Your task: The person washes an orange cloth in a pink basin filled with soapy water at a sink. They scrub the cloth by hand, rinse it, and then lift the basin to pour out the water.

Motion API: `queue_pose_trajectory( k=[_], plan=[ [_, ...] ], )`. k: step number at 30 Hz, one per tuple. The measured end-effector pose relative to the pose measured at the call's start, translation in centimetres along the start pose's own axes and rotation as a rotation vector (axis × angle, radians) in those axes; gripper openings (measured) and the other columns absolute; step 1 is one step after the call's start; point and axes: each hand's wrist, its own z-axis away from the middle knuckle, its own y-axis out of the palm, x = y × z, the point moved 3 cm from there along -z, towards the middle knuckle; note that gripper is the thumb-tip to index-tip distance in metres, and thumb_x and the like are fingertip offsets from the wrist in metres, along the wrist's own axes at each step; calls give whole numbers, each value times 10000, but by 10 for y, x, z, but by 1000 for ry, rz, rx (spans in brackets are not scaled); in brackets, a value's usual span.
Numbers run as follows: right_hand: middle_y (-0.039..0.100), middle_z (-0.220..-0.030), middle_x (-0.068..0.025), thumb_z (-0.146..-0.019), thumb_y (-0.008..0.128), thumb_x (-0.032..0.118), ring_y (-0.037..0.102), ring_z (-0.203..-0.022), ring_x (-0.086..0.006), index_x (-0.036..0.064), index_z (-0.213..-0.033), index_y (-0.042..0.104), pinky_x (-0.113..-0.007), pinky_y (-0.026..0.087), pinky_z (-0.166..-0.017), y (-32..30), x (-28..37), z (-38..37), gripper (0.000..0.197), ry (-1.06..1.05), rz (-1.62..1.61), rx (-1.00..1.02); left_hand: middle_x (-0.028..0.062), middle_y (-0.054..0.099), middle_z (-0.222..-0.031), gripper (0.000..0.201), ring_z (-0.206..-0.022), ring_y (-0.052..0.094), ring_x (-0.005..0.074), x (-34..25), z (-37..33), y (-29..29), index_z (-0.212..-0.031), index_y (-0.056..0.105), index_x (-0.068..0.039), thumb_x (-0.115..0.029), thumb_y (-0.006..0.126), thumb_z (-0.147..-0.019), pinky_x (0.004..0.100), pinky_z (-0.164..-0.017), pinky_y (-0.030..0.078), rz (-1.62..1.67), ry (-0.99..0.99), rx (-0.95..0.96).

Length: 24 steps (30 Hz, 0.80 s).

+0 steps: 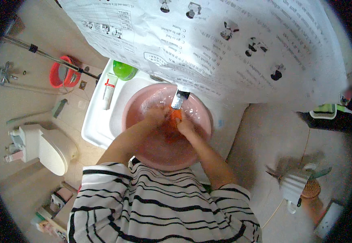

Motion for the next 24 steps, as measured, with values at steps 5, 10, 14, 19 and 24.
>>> queue_pose_trajectory(
  k=[5,10,14,19,24],
  plan=[
    [545,-1164,-180,-865,499,274,523,-1051,-353,95,-1195,500,-444,418,-881,29,-33,-20,375,211,-161,318,128,607,-991,357,-902,595,265,9,-36,76,-1151,519,-149,-330,535,-844,386,-740,475,377,-226,-171],
    [564,-1129,-71,-888,480,360,557,-991,-249,119,-1137,532,-406,461,-824,43,8,-14,352,635,-1459,374,131,632,-797,265,-726,610,231,-1,-30,84,-932,629,-67,-307,581,-830,354,-641,479,854,-363,-389],
    [568,-1091,-63,-899,457,384,562,-959,-237,111,-1137,520,-390,470,-799,32,-5,-18,368,464,-1823,454,156,614,-694,312,-622,606,237,-74,43,-46,-852,613,-45,-346,534,-869,384,-603,488,1022,-13,-296],
    [572,-1051,-55,-909,438,394,565,-934,-227,106,-1138,508,-379,476,-782,-4,69,30,375,566,-1873,436,166,594,-631,340,-530,587,354,-73,97,-113,-762,621,-81,-378,502,-874,465,-530,485,474,432,-428],
    [583,-1011,-13,-923,419,386,559,-922,-177,139,-1052,541,-357,463,-829,-22,121,55,304,638,-1784,401,162,575,-587,268,-469,573,320,-32,73,-85,-769,643,-95,-309,514,-864,435,-468,476,456,74,-532]
  ],
)
